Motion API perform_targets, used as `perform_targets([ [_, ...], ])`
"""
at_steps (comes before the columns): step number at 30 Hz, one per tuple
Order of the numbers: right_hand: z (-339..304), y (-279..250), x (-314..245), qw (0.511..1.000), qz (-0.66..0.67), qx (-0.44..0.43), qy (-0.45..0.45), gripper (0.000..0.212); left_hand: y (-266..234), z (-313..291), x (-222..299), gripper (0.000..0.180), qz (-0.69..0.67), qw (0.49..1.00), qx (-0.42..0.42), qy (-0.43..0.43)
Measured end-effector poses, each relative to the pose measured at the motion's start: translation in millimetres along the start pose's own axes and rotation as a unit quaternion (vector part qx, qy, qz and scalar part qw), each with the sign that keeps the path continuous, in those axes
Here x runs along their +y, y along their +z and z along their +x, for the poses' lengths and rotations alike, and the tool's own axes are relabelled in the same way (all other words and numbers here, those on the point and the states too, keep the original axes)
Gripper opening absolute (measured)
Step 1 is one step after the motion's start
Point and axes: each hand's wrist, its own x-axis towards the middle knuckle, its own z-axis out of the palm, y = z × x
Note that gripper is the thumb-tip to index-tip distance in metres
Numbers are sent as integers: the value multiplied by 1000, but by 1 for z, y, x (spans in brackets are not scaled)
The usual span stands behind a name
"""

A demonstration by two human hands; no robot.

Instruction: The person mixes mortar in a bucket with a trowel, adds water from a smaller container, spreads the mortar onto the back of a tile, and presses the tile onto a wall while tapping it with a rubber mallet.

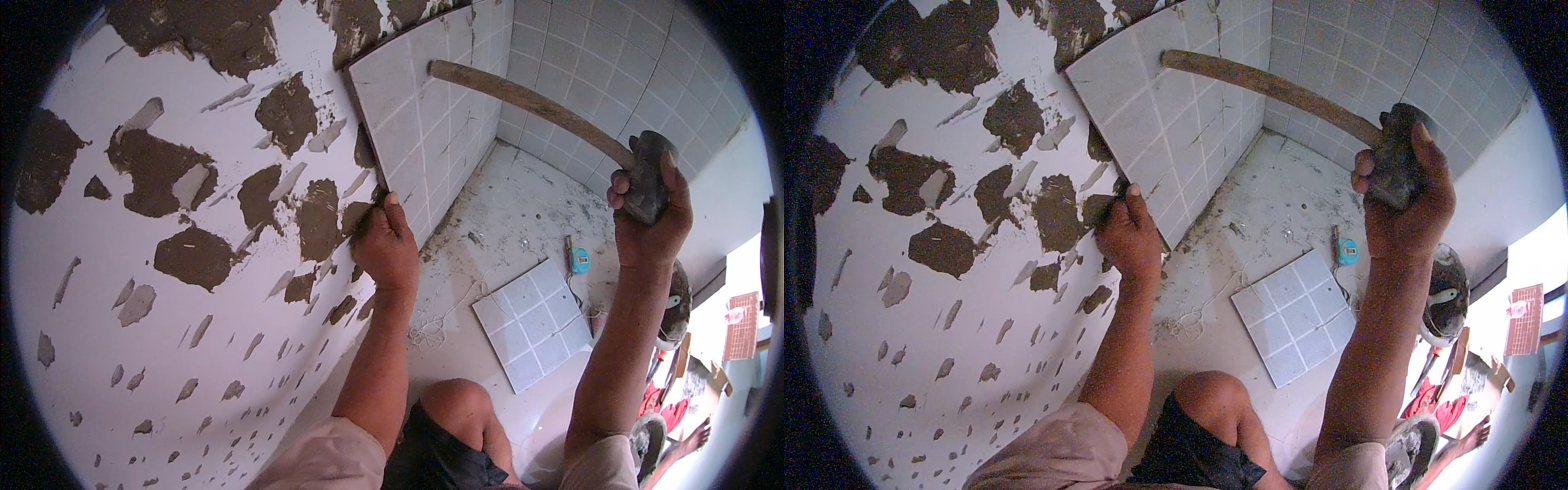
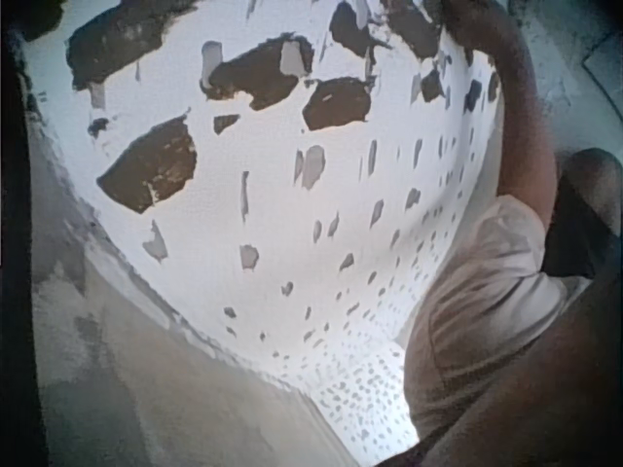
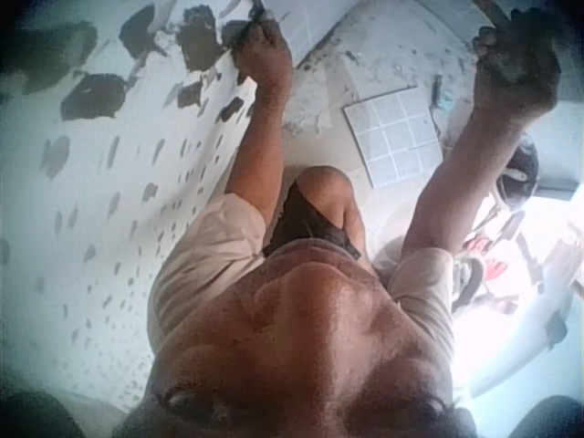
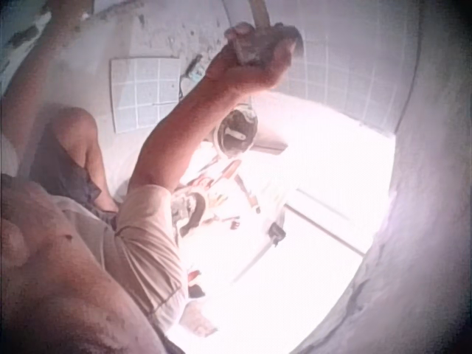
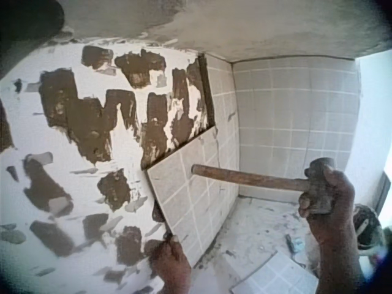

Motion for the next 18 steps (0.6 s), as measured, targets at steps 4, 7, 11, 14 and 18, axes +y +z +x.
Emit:
perform_targets([
  [4, -2, 3, 2, 1000, -23, -3, -18, 42, 1, -1, -5, 42, 5, 1000, 16, 18],
  [7, -14, -7, -6, 999, -24, 2, -28, 42, 7, -1, -8, 42, -24, 998, 45, 27],
  [11, -33, -9, -12, 998, -44, 19, -45, 44, 6, -1, -4, 43, -4, 998, 48, 33],
  [14, -33, 2, -2, 1000, -8, 1, -19, 45, 6, -4, -3, 43, 19, 1000, 15, 4],
  [18, -30, 12, 8, 1000, 0, -3, 9, 49, 2, -1, -4, 44, 27, 999, 15, 17],
])
